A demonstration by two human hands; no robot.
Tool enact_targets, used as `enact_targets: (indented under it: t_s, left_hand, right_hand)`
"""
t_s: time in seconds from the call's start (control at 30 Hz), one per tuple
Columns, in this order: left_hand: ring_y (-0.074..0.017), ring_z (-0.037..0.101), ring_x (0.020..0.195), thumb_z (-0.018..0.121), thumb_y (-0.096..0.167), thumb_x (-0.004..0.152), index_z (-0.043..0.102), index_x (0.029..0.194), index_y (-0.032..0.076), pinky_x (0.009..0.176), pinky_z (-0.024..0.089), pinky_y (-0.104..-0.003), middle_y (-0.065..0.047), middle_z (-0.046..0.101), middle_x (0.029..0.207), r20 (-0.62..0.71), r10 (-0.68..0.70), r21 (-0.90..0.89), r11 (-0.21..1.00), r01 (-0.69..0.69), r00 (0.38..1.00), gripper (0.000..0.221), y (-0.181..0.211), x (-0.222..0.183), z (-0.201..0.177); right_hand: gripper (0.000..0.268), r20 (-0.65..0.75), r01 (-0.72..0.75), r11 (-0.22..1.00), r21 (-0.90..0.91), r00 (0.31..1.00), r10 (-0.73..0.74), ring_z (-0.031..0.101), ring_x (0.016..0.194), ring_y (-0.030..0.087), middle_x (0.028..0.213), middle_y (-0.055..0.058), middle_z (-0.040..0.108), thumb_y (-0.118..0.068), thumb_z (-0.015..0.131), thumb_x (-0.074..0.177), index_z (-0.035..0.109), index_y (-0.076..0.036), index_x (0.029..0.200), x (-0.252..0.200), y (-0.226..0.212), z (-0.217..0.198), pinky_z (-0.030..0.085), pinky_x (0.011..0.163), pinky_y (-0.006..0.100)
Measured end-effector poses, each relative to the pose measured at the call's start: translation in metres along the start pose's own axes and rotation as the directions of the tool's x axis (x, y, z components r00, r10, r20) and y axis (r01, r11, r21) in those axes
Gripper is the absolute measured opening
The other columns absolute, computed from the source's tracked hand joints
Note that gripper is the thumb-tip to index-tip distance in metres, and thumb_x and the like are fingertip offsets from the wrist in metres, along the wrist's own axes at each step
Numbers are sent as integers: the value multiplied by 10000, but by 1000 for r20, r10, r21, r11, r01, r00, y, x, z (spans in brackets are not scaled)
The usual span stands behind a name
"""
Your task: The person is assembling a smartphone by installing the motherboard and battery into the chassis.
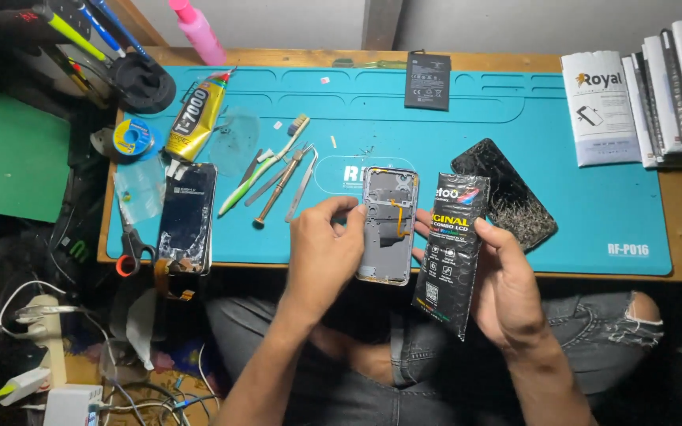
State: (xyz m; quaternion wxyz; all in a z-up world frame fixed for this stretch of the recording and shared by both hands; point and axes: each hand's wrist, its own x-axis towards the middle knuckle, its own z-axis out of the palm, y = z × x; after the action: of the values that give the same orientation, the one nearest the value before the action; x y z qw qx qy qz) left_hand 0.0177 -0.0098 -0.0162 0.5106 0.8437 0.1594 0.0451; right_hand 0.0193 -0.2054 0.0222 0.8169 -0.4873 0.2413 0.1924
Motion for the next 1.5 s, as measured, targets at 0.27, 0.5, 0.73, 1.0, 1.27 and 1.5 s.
enact_targets:
  t_s: [0.27, 0.5, 0.73, 1.0, 1.27, 1.5]
  left_hand:
    - [-122, 663, 595, 706, 195, 911, 835, 1010, -15, 558, 564, -269, -67, 799, 779, 33, -97, -30, 995, 98, 995, 265, -5, 10, 7]
    - [-94, 585, 544, 713, 195, 938, 820, 950, -45, 485, 496, -251, -37, 711, 678, 131, -157, -10, 987, 160, 979, 263, -3, 22, 9]
    - [-155, 708, 652, 723, 263, 933, 772, 1082, -34, 589, 603, -296, -78, 767, 825, 147, -199, 101, 977, 185, 969, 336, 8, 17, 9]
    - [-193, 746, 597, 731, 233, 904, 744, 1164, -27, 539, 624, -323, -126, 787, 782, 155, -173, 63, 984, 165, 973, 368, -2, 26, 12]
    - [-103, 615, 526, 783, 172, 901, 768, 834, 6, 521, 542, -269, -31, 726, 650, 155, -79, 39, 996, 74, 985, 180, -14, 32, 18]
    - [-82, 619, 535, 797, 127, 894, 799, 929, -47, 498, 525, -218, -49, 740, 670, 148, -63, -161, 983, 86, 987, 177, -25, 38, 15]
  right_hand:
    - [710, 78, 38, 999, -33, 996, -36, 625, 1347, 362, 1493, 341, 625, -310, 357, 983, 470, 97, 1554, 4, -2, 0, 529, 1104, 546]
    - [715, 40, -16, 1000, 15, 999, 15, 602, 1346, 358, 1496, 331, 609, -316, 339, 984, 461, 71, 1573, 0, -6, 7, 489, 1147, 540]
    - [706, 62, 22, 1000, 20, 998, -23, 612, 1338, 369, 1475, 353, 608, -325, 356, 991, 445, 70, 1569, 3, -2, 0, 509, 1131, 560]
    - [709, 75, 35, 999, 10, 997, -35, 624, 1329, 363, 1458, 357, 616, -340, 365, 997, 435, 71, 1570, 6, 0, -6, 526, 1099, 546]
    - [711, 62, 19, 999, 36, 998, -21, 618, 1340, 375, 1472, 370, 604, -333, 360, 992, 417, 51, 1588, 4, -4, -3, 515, 1133, 561]
    - [690, 45, 165, 974, -155, 986, -160, 665, 1207, 380, 1373, 307, 666, -327, 390, 978, 467, 30, 1563, 0, -1, -30, 571, 1001, 567]
